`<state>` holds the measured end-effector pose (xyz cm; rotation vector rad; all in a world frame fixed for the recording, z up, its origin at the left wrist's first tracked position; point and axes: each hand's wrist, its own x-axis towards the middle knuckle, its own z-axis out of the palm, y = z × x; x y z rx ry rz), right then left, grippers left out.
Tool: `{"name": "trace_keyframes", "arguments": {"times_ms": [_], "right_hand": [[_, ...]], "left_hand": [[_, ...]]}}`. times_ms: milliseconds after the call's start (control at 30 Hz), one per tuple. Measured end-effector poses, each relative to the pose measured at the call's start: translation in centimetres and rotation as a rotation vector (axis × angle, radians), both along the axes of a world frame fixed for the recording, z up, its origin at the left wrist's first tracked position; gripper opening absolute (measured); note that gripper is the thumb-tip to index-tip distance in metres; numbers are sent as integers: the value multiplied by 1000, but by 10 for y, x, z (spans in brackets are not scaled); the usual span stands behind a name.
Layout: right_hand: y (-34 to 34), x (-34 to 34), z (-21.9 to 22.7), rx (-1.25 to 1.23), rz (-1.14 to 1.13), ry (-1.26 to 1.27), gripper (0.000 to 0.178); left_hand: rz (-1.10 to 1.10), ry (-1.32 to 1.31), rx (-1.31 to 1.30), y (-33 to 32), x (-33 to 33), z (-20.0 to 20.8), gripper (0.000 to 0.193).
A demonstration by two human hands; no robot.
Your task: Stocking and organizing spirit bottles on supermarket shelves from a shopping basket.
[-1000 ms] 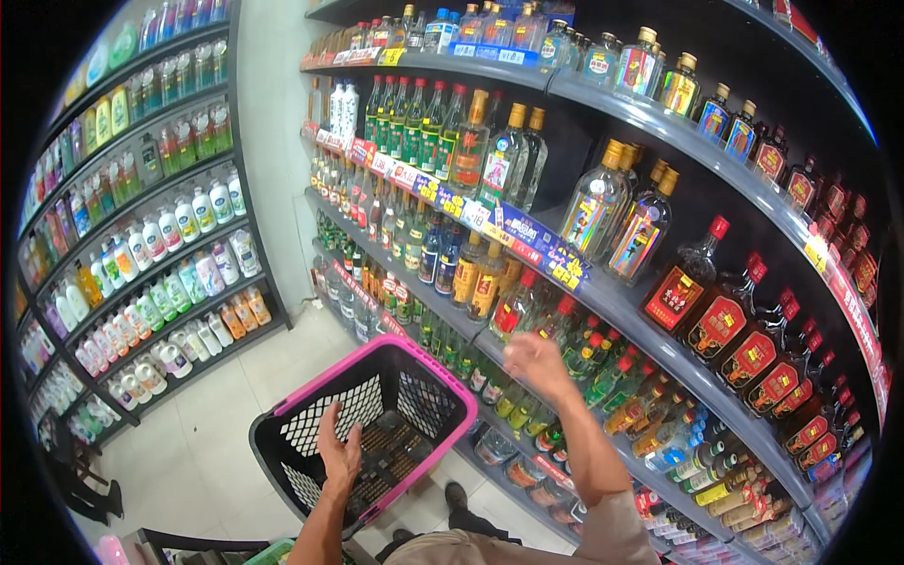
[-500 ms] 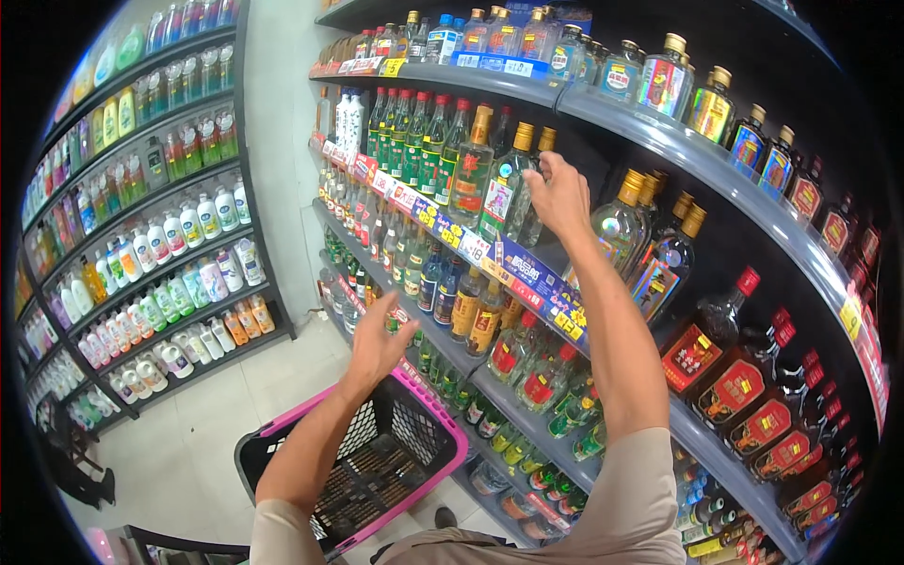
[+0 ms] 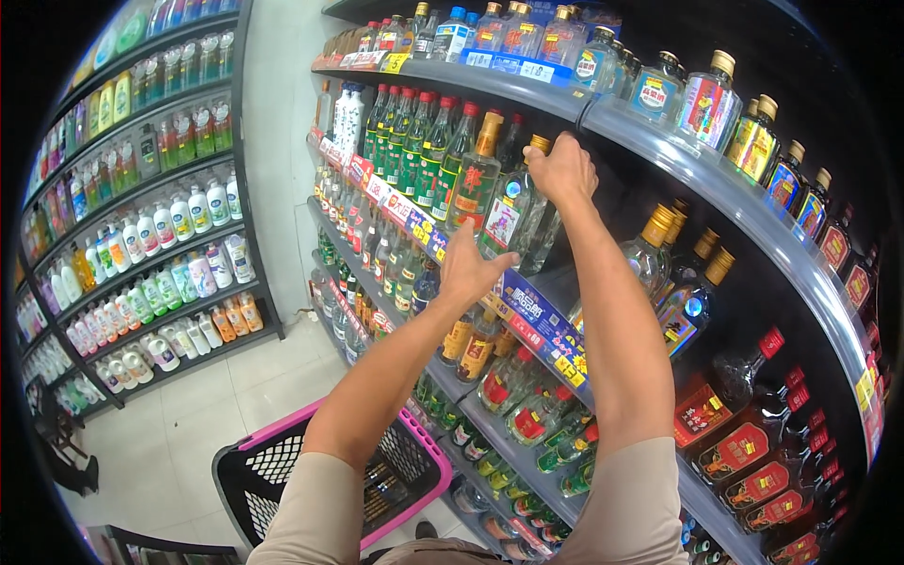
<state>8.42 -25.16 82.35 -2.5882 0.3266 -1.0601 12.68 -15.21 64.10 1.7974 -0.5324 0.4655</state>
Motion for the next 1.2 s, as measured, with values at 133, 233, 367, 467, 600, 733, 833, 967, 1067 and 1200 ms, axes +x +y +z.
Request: {"name": "trace_keyframes", "arguments": {"times_ms": [133,233,367,467,600,733,833,967,1067,1200], "right_hand": [[0,11,-2,87,2,31,48],[-1,21,-5,127,-14,41,50],[-5,35,-11,166,-52,69,52],[-9,45,-19,158,-71,13,51],[-12,50,-26,170,-80,-72,46],[-14,48,-27,209,-52,-102,42],[-13,45,-28,207,-37,-140,38],[-12,42,-33,168,-40,-243,30],[-9,33,-40,168,11,-339,29],[-1,17,-40,137,72,-365,31]], "left_hand": [[9,2,-7,-10,1,6,92],[28,43,13,-12,1,11,87],[99,34,48,-14,4,12,85],[60,63,67,-17,11,12,82],[14,77,79,-23,17,11,81],[30,43,45,-27,18,10,82],[73,21,70,-29,19,10,86],[98,-37,36,-28,19,7,93],[91,-39,20,-28,15,6,97],[64,-20,-44,-25,11,12,99]]}}
